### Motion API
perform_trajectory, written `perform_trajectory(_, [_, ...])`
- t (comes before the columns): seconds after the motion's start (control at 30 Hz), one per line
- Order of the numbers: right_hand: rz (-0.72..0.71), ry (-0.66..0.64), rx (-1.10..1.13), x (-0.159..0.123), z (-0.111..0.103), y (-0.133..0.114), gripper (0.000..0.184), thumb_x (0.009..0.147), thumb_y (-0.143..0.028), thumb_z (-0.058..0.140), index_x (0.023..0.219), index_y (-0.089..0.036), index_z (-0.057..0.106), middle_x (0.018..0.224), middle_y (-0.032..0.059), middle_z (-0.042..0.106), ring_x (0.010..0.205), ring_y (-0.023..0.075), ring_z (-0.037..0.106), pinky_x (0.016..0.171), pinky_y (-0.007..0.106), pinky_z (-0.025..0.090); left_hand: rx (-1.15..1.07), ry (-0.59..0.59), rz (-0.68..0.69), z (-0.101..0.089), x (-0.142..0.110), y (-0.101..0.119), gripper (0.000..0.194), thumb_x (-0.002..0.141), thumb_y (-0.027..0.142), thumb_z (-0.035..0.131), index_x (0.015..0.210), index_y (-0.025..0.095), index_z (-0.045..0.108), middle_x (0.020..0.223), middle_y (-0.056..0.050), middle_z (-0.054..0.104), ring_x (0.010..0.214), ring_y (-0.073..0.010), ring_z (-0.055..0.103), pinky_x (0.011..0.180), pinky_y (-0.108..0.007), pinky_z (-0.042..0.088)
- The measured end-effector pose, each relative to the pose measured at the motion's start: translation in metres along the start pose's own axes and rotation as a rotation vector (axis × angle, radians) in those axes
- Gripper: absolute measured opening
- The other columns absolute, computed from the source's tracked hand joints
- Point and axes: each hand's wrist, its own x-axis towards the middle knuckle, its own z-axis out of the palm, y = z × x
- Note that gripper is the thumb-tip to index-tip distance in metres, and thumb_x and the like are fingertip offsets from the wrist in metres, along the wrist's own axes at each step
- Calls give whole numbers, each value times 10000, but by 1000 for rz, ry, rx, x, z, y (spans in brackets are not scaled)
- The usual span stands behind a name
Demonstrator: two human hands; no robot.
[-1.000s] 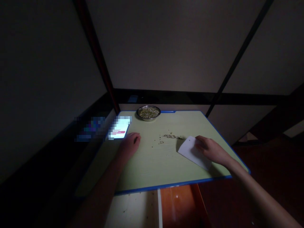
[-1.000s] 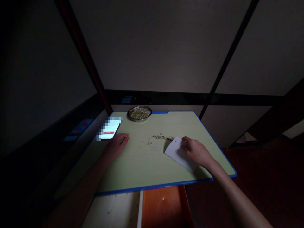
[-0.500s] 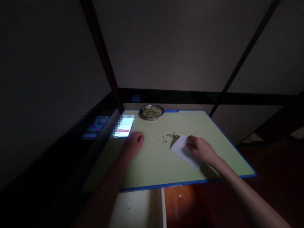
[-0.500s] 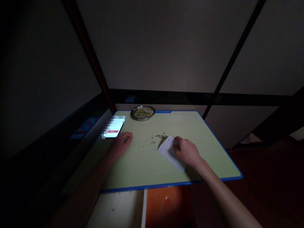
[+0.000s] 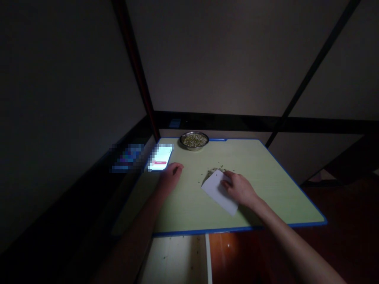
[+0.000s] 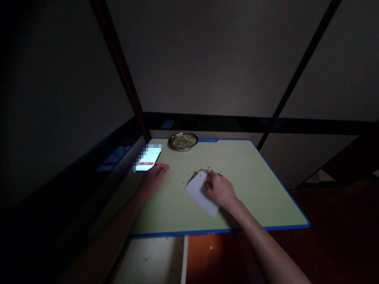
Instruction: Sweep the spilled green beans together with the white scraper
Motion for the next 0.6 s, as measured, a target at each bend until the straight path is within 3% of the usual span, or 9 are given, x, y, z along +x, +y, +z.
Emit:
perform_trajectory(0.2, [-22,-34,27,3,12,-13,297,871,-322,464,1109,-187,581,1024,127,689,919,235,632,761,296,407,-32,-64,-20,-13,-2,21,291,834,427,469,853,198,649,866,-14,691,827,-183,615,774,-297,467])
perform_trajectory(0.37, [-49,-44,49,2,18,-25,280,883,-336,443,1072,-183,582,943,117,699,841,218,632,710,286,394,-35,-256,47,-27,-7,37,294,836,418,461,842,197,656,821,-18,687,791,-190,615,727,-295,466])
perform_trajectory(0.6, [-100,-54,96,5,25,-38,287,877,-334,461,1089,-188,587,970,107,703,872,216,635,715,276,394,25,-303,-10,-61,-27,33,273,837,377,438,812,194,639,756,-14,672,666,-164,581,594,-262,433])
